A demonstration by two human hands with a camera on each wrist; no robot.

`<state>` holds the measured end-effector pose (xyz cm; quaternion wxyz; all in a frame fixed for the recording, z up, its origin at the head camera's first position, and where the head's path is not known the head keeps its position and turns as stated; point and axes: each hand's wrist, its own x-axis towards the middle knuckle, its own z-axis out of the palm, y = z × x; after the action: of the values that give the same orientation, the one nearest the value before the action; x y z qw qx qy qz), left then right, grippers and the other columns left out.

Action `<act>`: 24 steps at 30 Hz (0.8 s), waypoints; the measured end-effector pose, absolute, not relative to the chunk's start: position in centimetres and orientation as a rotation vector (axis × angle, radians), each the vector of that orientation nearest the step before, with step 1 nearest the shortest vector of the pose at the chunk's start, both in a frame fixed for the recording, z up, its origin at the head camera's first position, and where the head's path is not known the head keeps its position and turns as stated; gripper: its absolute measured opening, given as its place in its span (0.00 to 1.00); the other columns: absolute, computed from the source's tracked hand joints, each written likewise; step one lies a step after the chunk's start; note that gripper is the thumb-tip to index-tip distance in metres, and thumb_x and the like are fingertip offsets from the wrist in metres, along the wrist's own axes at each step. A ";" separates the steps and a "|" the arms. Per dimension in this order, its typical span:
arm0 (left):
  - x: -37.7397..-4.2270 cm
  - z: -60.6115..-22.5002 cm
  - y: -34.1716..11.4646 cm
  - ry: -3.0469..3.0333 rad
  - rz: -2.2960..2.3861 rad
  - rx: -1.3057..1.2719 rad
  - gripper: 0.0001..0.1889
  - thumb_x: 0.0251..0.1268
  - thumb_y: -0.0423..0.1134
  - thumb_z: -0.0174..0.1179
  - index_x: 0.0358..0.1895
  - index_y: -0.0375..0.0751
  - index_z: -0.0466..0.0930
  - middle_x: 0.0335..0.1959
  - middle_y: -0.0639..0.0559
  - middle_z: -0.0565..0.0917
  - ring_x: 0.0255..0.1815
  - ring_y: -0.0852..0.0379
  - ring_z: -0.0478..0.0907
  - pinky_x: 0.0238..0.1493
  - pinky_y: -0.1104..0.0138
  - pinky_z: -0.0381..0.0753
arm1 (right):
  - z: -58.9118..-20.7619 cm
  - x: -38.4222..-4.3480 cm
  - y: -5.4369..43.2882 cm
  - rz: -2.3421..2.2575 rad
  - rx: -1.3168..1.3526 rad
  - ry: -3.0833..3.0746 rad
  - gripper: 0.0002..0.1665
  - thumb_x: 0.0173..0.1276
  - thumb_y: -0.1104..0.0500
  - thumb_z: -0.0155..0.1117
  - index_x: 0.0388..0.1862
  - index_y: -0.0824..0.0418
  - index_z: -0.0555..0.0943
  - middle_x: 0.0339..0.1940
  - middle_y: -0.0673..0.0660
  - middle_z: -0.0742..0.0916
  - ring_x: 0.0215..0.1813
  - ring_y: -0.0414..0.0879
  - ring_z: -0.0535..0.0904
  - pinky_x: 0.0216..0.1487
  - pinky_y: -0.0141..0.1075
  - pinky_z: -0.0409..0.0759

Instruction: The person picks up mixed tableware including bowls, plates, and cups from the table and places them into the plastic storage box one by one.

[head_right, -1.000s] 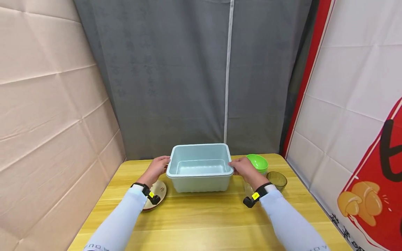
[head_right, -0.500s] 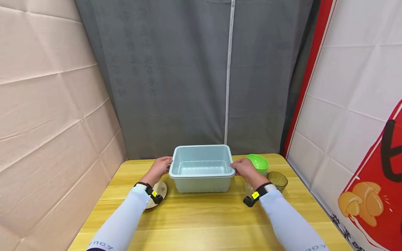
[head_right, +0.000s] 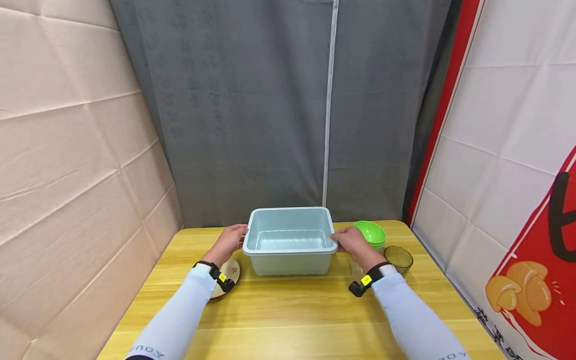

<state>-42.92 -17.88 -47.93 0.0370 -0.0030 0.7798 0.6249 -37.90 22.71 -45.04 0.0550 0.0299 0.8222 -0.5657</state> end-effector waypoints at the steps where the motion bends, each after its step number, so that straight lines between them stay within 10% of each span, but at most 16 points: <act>1: -42.9 -47.9 -17.9 2.396 1.915 -0.009 0.24 0.91 0.46 0.52 0.75 0.35 0.78 0.71 0.36 0.81 0.63 0.39 0.79 0.72 0.45 0.79 | -45.0 -37.9 22.7 -1.715 0.090 2.497 0.24 0.85 0.58 0.64 0.65 0.78 0.80 0.56 0.69 0.86 0.47 0.51 0.84 0.53 0.42 0.89; 24: -38.1 -47.1 -20.4 2.713 1.795 -0.120 0.22 0.88 0.51 0.56 0.65 0.35 0.81 0.57 0.38 0.84 0.57 0.42 0.85 0.63 0.48 0.84 | -44.1 -34.5 23.5 -1.367 -0.043 2.938 0.31 0.85 0.44 0.64 0.63 0.72 0.77 0.56 0.69 0.85 0.53 0.60 0.85 0.52 0.50 0.88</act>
<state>-38.15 -20.39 -47.08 -0.0568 -0.0369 0.8321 0.5506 -34.46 23.45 -44.09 -0.0498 -0.0134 0.9054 -0.4213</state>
